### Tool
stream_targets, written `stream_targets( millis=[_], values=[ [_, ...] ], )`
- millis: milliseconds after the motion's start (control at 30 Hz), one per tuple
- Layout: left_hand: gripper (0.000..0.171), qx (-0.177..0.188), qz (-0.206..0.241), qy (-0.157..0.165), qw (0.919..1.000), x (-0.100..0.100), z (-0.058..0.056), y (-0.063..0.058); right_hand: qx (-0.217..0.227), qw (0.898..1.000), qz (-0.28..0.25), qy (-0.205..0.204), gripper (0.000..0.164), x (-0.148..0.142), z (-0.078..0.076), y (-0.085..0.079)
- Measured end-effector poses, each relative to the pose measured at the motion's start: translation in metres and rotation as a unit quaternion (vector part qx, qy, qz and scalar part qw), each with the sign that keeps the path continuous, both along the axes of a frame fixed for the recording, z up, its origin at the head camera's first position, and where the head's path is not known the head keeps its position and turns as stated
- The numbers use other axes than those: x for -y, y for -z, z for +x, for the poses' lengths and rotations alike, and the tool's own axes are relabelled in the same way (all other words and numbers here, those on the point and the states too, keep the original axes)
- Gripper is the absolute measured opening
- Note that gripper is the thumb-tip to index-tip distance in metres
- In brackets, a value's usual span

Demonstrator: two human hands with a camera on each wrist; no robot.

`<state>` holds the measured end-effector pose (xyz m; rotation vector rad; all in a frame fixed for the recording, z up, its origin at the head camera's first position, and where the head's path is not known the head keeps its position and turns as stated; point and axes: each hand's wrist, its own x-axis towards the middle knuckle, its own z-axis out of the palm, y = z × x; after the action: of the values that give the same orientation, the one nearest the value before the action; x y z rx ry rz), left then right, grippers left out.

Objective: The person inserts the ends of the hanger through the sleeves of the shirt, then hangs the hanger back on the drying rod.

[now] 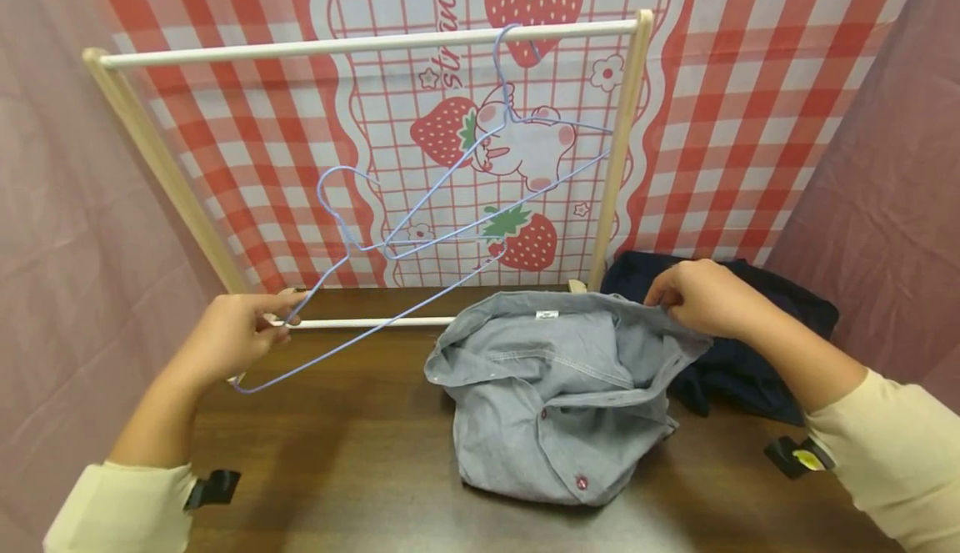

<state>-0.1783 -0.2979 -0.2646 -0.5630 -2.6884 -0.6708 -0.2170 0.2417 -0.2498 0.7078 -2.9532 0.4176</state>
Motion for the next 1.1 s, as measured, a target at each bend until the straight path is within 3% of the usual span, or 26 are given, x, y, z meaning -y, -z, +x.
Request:
stream_targets(
  millis=[400,700,933,1100],
  values=[
    [0.041,0.024,0.017,0.023,0.9993,0.002,0.008,0.013,0.005,1.0,0.006,0.011,0.025,0.002,0.003,0.0],
    [0.043,0.044,0.027,0.047,0.9976,-0.006,0.014,0.017,-0.052,0.998,0.0,0.024,0.022,0.0,0.007,0.008],
    [0.044,0.0,0.043,0.093,0.9947,-0.018,0.015,0.023,-0.076,0.997,-0.008,0.024,0.021,-0.003,0.01,0.011],
    [0.046,-0.029,0.024,0.112,0.993,-0.036,0.016,0.021,-0.098,0.995,-0.007,0.022,0.019,-0.003,0.014,0.012]
  ],
)
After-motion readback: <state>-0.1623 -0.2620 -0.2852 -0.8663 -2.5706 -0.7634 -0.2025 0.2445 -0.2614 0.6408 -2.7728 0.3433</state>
